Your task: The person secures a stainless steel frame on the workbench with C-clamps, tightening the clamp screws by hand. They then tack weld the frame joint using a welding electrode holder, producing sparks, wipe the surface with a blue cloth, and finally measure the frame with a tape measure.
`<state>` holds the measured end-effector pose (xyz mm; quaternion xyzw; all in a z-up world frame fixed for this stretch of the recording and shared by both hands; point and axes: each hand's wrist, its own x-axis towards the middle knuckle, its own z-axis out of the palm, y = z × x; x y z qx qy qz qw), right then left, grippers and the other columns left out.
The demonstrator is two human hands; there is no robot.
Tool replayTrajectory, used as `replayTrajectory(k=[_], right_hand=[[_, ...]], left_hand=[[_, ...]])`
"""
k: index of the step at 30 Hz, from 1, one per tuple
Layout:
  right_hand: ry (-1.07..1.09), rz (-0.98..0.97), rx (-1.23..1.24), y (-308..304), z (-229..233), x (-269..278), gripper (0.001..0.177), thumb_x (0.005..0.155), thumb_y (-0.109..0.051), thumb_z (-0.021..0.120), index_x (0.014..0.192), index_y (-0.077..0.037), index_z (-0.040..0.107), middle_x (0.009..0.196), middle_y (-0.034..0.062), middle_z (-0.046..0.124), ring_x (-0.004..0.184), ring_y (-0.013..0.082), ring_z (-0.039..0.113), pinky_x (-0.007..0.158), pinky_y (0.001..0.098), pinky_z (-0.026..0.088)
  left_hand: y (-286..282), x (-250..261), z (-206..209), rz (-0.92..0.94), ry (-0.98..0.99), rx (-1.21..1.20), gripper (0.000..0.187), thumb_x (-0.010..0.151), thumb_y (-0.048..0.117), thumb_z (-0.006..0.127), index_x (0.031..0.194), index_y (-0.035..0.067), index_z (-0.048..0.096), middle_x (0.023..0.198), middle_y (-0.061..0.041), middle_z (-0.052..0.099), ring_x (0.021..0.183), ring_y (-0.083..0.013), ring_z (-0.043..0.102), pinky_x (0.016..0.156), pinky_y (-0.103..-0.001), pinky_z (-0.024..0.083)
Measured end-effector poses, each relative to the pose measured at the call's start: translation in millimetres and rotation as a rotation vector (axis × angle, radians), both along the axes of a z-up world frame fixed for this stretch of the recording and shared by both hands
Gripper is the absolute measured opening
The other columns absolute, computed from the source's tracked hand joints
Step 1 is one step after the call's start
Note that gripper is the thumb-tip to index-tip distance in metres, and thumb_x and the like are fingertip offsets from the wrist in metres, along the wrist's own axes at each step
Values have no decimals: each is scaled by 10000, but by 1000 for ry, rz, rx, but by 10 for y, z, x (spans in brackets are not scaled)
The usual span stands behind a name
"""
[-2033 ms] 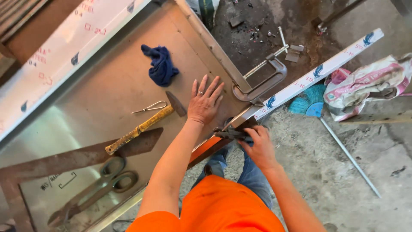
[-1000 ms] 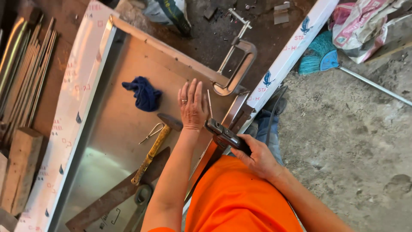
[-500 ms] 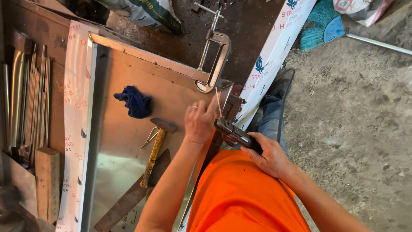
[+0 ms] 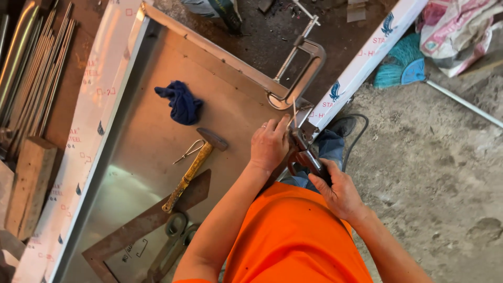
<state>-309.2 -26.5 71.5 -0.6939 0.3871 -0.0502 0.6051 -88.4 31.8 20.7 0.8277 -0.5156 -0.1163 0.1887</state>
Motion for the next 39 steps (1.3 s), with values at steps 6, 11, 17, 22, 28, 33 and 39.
replayTrajectory(k=[6,11,17,22,28,33,39], right_hand=[[-45,14,-130,-19,38,270,339,1016,-257,616,1279,-45,578,832,80,649,705,173,609,645,332,515],[9,-13,22,-22,207,658,410,1020,-257,564,1382,-66,542,725,34,607,594,137,552,545,307,485],[60,-11,95,-12,123,853,395,1026,-271,536,1372,-78,535,697,-4,594,539,101,550,493,281,475],[71,-12,11,28,88,947,344,1043,-277,534,1309,-62,559,715,-23,610,547,83,566,493,267,476],[125,-127,87,27,148,1031,272,1080,-291,516,1185,-49,581,661,-11,557,521,72,493,459,251,413],[175,-204,322,-177,426,1158,304,1063,-332,455,1126,-83,618,657,-28,535,467,62,470,407,237,383],[287,-178,360,-489,477,979,333,1067,-347,470,1074,-56,633,646,-8,567,489,83,497,417,264,395]], left_hand=[[224,46,149,289,405,-313,220,1028,187,621,1213,100,702,1144,-124,698,1074,-318,680,945,-396,552],[402,136,228,259,628,-342,390,1090,318,454,1269,56,682,1298,-169,671,1284,-376,578,1111,-432,436],[434,188,232,245,794,-342,583,1132,436,268,1288,41,668,1345,-167,659,1372,-386,530,1205,-448,362],[460,190,91,247,841,-357,584,1141,427,277,1249,36,697,1326,-156,682,1347,-367,549,1196,-419,372],[471,45,159,337,1360,-456,575,1138,423,279,1438,-2,524,1487,-197,515,1409,-326,485,1203,-408,358],[446,118,140,157,1285,-311,691,1129,501,234,1519,-24,460,1594,-205,447,1532,-332,344,1279,-401,218],[181,252,541,106,1396,-203,767,1100,601,254,1559,7,412,1650,-189,396,1576,-345,303,1301,-434,191]])
